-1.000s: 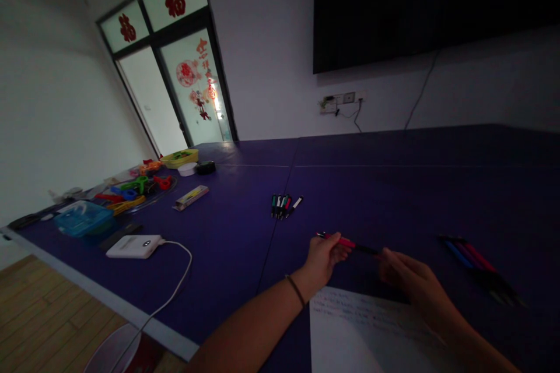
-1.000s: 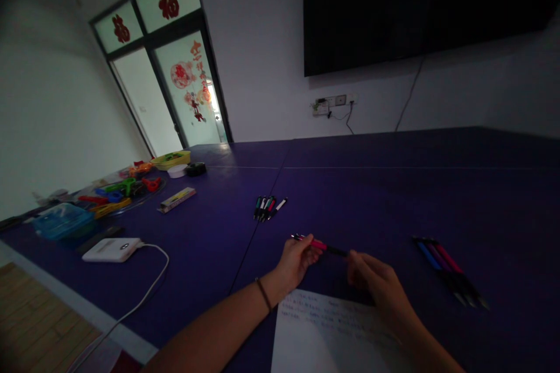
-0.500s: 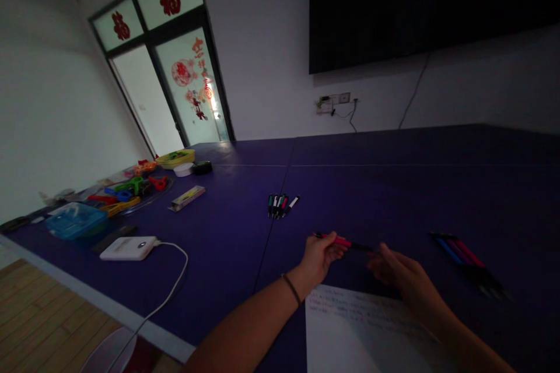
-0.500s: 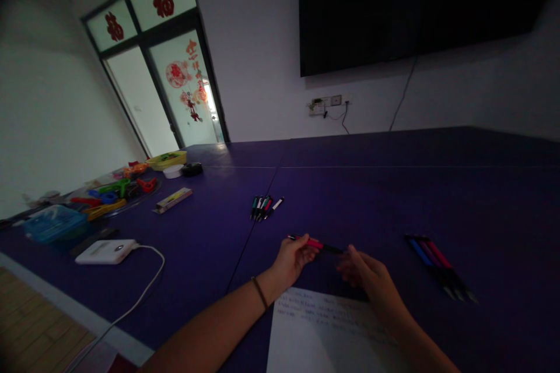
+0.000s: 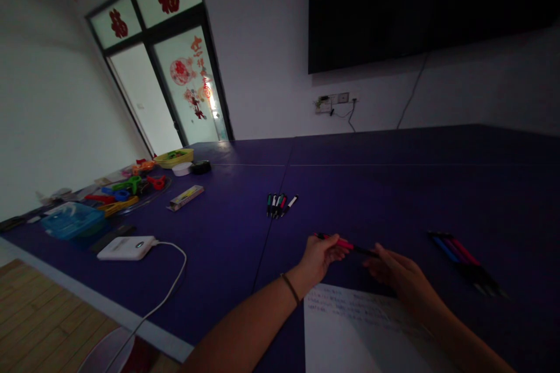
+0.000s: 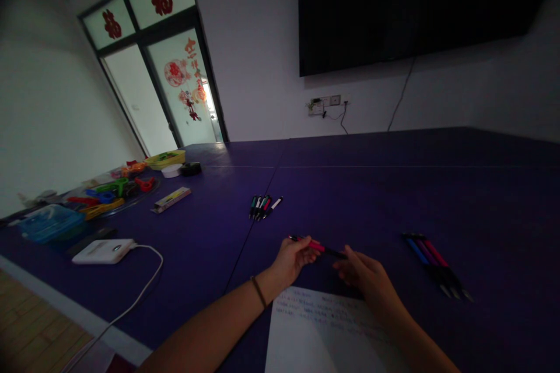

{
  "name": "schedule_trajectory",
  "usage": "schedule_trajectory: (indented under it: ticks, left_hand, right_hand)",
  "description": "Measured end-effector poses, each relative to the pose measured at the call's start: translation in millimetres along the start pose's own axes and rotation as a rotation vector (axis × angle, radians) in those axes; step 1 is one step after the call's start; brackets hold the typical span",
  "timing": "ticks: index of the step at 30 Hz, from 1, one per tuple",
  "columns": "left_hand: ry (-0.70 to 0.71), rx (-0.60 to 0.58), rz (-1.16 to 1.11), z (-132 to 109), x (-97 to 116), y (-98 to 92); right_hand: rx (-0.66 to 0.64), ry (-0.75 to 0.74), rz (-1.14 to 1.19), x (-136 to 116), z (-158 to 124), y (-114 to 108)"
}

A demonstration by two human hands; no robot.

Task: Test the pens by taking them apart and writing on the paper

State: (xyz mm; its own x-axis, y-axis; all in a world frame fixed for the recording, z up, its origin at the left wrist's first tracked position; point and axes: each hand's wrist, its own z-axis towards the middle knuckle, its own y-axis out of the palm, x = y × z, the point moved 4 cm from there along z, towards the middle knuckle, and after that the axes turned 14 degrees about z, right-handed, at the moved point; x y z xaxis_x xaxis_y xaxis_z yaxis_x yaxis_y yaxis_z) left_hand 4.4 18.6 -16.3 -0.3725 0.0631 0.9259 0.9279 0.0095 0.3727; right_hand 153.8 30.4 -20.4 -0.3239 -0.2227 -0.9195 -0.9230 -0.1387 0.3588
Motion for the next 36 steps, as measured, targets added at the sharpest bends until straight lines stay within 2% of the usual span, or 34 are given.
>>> schedule_trajectory:
  ticks: [4, 7, 12, 15, 18, 21, 29, 36]
  left_hand:
    - [0.006, -0.002, 0.047, -0.5, 0.0, 1.3]
    - [0.007, 0.018, 0.047, 0.4, -1.0, 0.0]
    - [-0.023, 0.039, 0.002, 2.7, -4.2, -3.2]
    - [-0.030, 0.020, -0.001, 3.5, -5.1, -3.0]
    - [-0.029, 0.019, 0.009, 4.1, -5.6, -3.2]
    - [-0.021, 0.034, 0.005, 5.2, -6.3, -4.7]
    - [-0.019, 0.012, 0.004, 4.1, -6.2, -3.1]
    - [-0.027, 0.037, -0.005, 4.4, -5.3, -4.0]
  right_hand:
    - [-0.055, -0.067, -0.073, 1.6, 3.2, -1.3]
    - [-0.047, -0.119, -0.048, -1.6, 3.0, -1.8]
    - [0.030, -0.049, 0.028, -5.8, -2.7, 2.8]
    - [0.045, -0.012, -0.019, -5.0, -4.5, 4.2]
    - [-0.007, -0.064, -0.065, -5.4, -3.3, 4.0]
    - [0.000, -0.105, 0.016, -5.8, -1.7, 1.0]
    - [0.012, -0.009, 0.067, 1.6, -0.1, 0.0]
    - [0.085, -0.062, 0.106, -2.9, 0.5, -5.3]
